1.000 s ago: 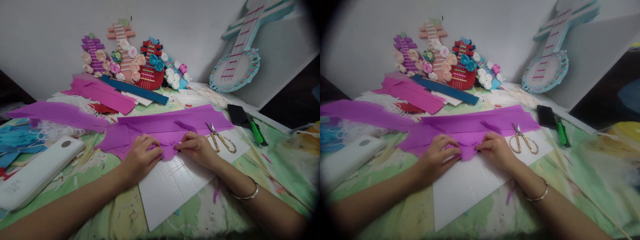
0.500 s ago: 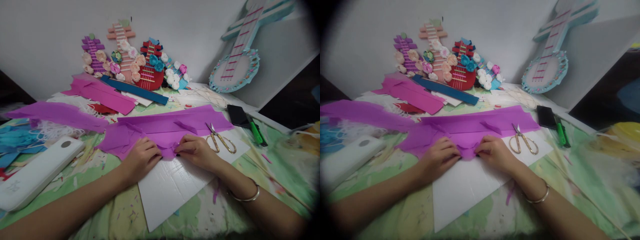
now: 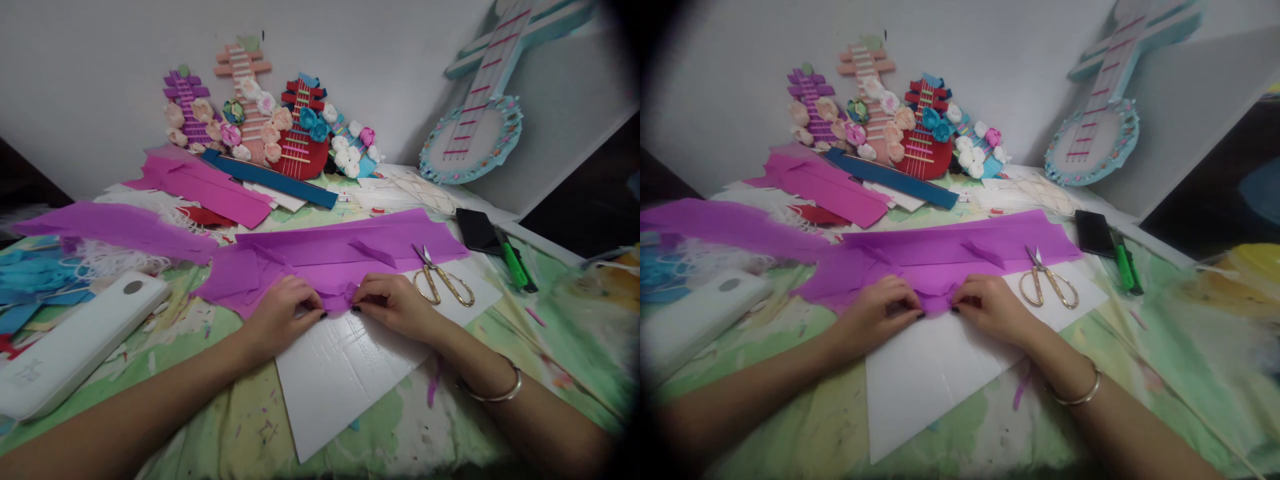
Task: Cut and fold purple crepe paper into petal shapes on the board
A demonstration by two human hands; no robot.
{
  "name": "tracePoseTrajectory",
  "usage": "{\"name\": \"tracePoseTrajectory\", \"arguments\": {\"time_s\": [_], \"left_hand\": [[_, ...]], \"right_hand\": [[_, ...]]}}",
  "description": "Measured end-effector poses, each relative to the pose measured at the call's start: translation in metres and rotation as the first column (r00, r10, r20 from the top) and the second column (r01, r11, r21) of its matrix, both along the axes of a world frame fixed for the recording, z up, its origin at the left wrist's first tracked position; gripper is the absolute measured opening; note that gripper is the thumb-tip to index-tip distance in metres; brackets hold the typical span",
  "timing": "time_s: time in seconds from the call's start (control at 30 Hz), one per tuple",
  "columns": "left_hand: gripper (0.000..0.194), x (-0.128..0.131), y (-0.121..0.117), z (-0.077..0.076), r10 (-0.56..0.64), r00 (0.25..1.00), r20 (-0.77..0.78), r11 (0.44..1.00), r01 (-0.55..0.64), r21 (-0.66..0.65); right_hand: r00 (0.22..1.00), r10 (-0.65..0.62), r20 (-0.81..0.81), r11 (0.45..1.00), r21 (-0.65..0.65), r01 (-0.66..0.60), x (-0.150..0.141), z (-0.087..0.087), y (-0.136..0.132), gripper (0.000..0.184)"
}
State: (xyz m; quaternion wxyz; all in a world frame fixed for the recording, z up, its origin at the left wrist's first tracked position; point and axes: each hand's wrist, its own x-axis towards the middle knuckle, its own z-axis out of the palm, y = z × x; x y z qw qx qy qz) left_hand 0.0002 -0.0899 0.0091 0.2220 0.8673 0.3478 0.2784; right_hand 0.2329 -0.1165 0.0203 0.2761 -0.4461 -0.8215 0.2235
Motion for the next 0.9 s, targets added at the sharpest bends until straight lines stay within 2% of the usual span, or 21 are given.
{"name": "tracePoseTrajectory", "arguments": {"time_s": [0.1,0.47,0.9], "left_hand": [[0.001,-0.0004,0.0005,0.0009,0.017,1.000,-0.004,1.000,-0.017,-0.009],[0.008,0.0015,0.0017,0.0019,0.019,0.999,-0.030,0.999,-0.020,-0.042],[0.009,0.0050,0.0030,0.0077,0.018,0.998,-0.060,0.992,-0.025,-0.128]], "right_hand": [[1.000,-0.027,0.002,0.999,-0.031,0.027,-0.0005,0.0000,0.0010,0.012],[0.983,-0.176,-0.045,0.975,-0.148,0.168,-0.0063,-0.0044,0.0013,0.006],[0.970,-0.232,-0.071,0.944,-0.257,0.207,-0.0082,-0.0064,0.0050,0.006]]}}
